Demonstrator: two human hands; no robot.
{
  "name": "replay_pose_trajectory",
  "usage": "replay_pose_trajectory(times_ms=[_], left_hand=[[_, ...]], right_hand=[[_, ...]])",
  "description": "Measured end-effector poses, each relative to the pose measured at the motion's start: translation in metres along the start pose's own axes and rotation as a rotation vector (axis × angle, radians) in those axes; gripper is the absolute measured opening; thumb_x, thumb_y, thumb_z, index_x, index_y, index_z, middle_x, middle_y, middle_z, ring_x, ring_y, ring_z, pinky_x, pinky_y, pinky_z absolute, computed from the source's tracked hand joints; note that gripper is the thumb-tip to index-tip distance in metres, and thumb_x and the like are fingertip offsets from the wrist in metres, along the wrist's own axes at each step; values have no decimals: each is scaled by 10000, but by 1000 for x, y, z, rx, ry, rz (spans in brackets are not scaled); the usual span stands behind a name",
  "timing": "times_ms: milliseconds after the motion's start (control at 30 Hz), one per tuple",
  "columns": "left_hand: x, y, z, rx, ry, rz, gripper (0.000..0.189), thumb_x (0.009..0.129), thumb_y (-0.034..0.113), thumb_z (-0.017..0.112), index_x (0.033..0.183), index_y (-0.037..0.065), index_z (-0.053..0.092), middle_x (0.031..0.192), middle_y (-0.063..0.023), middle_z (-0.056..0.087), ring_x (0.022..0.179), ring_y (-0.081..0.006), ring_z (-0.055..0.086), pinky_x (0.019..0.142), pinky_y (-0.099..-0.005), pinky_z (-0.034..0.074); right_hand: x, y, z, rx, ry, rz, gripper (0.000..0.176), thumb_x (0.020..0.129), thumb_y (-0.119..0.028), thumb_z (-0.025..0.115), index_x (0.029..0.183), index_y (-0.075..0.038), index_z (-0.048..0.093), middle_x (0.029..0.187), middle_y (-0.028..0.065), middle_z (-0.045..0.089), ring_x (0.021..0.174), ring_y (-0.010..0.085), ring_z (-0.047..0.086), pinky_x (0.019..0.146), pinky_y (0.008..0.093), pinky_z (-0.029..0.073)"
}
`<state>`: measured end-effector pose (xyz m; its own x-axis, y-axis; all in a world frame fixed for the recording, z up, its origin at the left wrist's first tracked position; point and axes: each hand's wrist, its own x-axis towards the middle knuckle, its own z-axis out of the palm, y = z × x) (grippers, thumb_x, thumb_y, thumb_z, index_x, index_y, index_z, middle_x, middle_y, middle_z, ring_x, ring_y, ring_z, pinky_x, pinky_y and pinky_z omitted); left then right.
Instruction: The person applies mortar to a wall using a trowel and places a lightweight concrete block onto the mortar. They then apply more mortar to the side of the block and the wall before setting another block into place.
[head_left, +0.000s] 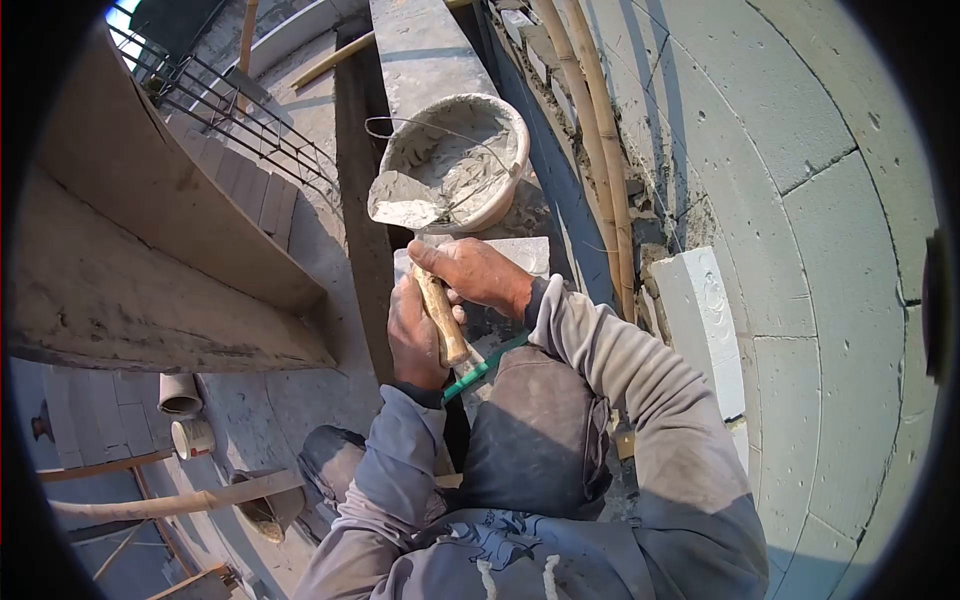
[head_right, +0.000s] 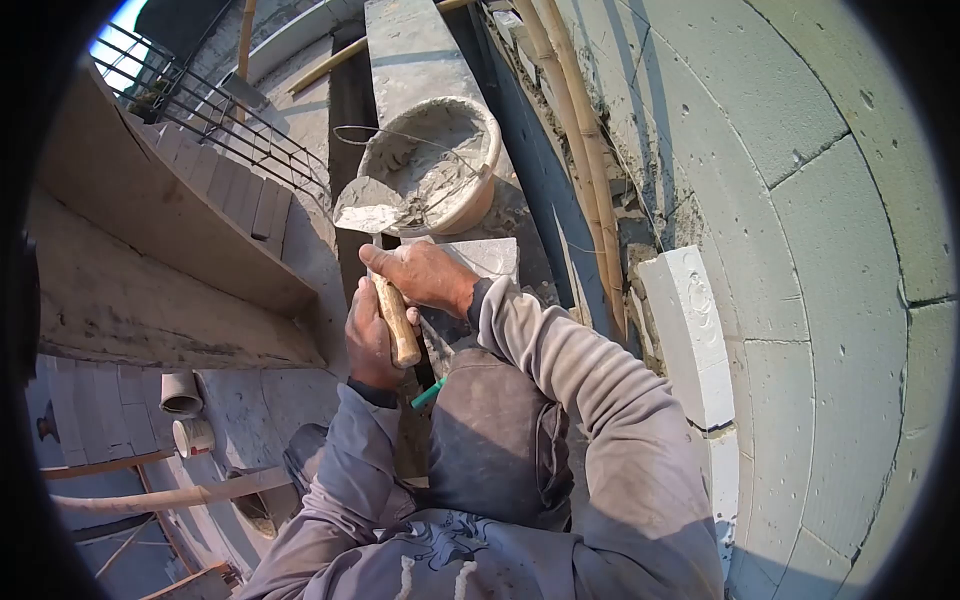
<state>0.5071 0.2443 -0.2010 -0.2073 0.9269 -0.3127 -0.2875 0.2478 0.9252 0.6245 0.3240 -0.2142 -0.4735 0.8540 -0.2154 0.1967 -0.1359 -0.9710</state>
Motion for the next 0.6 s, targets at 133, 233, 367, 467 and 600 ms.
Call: replay_pose_trajectory(times_ms=[133, 233, 367, 467, 600], left_hand=[[-1, -22, -7, 340, -60, 271, 306, 1025, 283, 381, 1034, 19, 536, 790, -79, 592, 664, -146, 596, 636, -298, 497], [14, -36, -15, 417, -263, 299, 280, 1019, 240, 413, 1109, 18, 555, 866, -81, 617, 761, -143, 612, 700, -282, 485], [29, -29, -17, 1303, -207, 777, 480, 783, 205, 738, 1208, 74, 556, 1173, -92, 600, 1125, -246, 554, 980, -386, 375], [52, -25, -18, 1575, -270, 739, 861, 655, 287, 815, 1390, 142, 390, 1411, -86, 418, 1338, -274, 348, 1100, -563, 161], [76, -30, -19, 1728, -387, 656, 991, 608, 300, 843, 1441, 152, 328, 1399, -71, 416, 1329, -266, 351, 1126, -574, 133]], right_hand=[[0, 3, -1, -81, 40, -125, 485, 845, -393, 584, 748, 80, 637, 615, 151, 591, 566, 189, 544, 561, 348, 449], [7, 8, -30, -384, 56, -90, 461, 841, -361, 597, 809, 97, 642, 672, 200, 628, 587, 248, 619, 577, 373, 479], [-5, 0, -74, -453, 30, 4, 353, 868, -282, 576, 960, 54, 634, 744, 211, 647, 669, 276, 644, 643, 388, 503], [-20, -6, -98, -964, -19, -66, 286, 850, -209, 560, 998, 22, 639, 935, 243, 662, 901, 397, 636, 820, 441, 501], [-37, -15, -120, -1235, 78, -153, 269, 851, -252, 611, 1037, -59, 628, 854, 186, 660, 848, 359, 651, 756, 458, 516]])
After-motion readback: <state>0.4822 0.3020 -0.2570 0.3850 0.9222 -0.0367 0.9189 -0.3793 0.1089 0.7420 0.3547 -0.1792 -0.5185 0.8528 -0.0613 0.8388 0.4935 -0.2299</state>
